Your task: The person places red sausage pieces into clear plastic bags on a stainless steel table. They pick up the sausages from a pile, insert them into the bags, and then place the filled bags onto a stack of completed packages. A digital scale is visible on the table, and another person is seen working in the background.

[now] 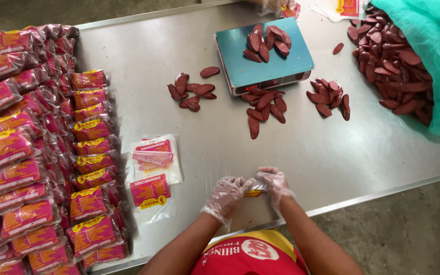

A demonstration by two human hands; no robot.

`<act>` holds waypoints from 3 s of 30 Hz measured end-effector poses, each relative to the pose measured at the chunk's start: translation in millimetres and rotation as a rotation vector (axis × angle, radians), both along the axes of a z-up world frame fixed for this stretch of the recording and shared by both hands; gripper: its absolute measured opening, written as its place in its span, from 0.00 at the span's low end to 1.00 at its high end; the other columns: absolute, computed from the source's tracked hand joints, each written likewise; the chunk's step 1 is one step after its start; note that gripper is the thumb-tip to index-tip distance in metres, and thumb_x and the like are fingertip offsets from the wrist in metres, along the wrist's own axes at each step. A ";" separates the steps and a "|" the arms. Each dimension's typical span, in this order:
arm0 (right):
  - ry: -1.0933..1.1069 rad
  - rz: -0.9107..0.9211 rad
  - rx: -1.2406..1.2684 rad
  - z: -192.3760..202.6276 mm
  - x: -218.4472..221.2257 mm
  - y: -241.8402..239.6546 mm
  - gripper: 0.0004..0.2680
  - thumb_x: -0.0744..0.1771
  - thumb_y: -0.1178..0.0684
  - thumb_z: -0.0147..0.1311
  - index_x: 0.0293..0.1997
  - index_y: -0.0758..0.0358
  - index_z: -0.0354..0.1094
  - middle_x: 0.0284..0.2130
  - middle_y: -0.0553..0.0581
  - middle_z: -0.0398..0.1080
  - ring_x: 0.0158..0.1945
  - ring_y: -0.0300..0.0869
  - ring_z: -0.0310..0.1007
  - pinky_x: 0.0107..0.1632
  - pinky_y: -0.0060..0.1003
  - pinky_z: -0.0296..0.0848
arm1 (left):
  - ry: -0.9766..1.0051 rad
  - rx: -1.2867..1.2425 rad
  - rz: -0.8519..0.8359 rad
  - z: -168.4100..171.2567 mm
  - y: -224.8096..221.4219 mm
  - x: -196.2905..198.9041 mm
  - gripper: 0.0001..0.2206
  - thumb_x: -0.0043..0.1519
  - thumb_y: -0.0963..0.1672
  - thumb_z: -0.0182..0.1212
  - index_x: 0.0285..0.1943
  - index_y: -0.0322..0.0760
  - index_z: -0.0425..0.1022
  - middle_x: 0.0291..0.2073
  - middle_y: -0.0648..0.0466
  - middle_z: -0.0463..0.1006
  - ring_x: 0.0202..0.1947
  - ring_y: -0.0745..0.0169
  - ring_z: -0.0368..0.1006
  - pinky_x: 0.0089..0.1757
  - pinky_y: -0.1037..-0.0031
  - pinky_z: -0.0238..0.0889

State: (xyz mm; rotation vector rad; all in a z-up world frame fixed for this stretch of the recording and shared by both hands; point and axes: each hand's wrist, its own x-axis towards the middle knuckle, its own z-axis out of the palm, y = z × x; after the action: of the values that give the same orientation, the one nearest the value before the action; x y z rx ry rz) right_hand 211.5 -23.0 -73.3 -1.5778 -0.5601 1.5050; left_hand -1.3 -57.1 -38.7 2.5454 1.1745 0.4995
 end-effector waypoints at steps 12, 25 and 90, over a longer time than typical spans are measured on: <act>-0.208 0.832 0.430 43.8 -3.6 -23.3 0.25 0.62 0.60 0.66 0.66 0.63 0.62 0.52 0.59 0.76 0.51 0.44 0.78 0.55 0.39 0.80 | 0.265 -0.573 -0.028 15.6 46.0 -5.1 0.13 0.59 0.47 0.64 0.45 0.34 0.80 0.36 0.41 0.81 0.35 0.46 0.79 0.40 0.62 0.74; -0.102 0.674 -0.052 32.4 -91.1 -74.5 0.20 0.67 0.52 0.59 0.68 0.59 0.64 0.49 0.57 0.76 0.50 0.39 0.73 0.52 0.31 0.76 | -0.086 -1.037 0.165 104.1 14.4 -212.3 0.32 0.57 0.52 0.65 0.68 0.31 0.67 0.43 0.42 0.85 0.40 0.56 0.81 0.42 0.69 0.74; -0.829 0.360 0.313 -17.7 -78.3 -105.4 0.01 0.69 0.58 0.55 0.43 0.57 0.69 0.16 0.52 0.61 0.21 0.46 0.62 0.31 0.40 0.74 | -0.023 -0.718 0.475 43.9 353.3 -89.7 0.16 0.61 0.49 0.61 0.59 0.65 0.70 0.64 0.65 0.70 0.70 0.52 0.58 0.61 0.53 0.63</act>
State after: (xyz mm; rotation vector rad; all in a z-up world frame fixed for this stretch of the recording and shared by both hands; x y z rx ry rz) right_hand 133.2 -128.4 -91.0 -1.8697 -1.5300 0.8680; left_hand -91.0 296.2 5.2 1.6570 1.5977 0.1501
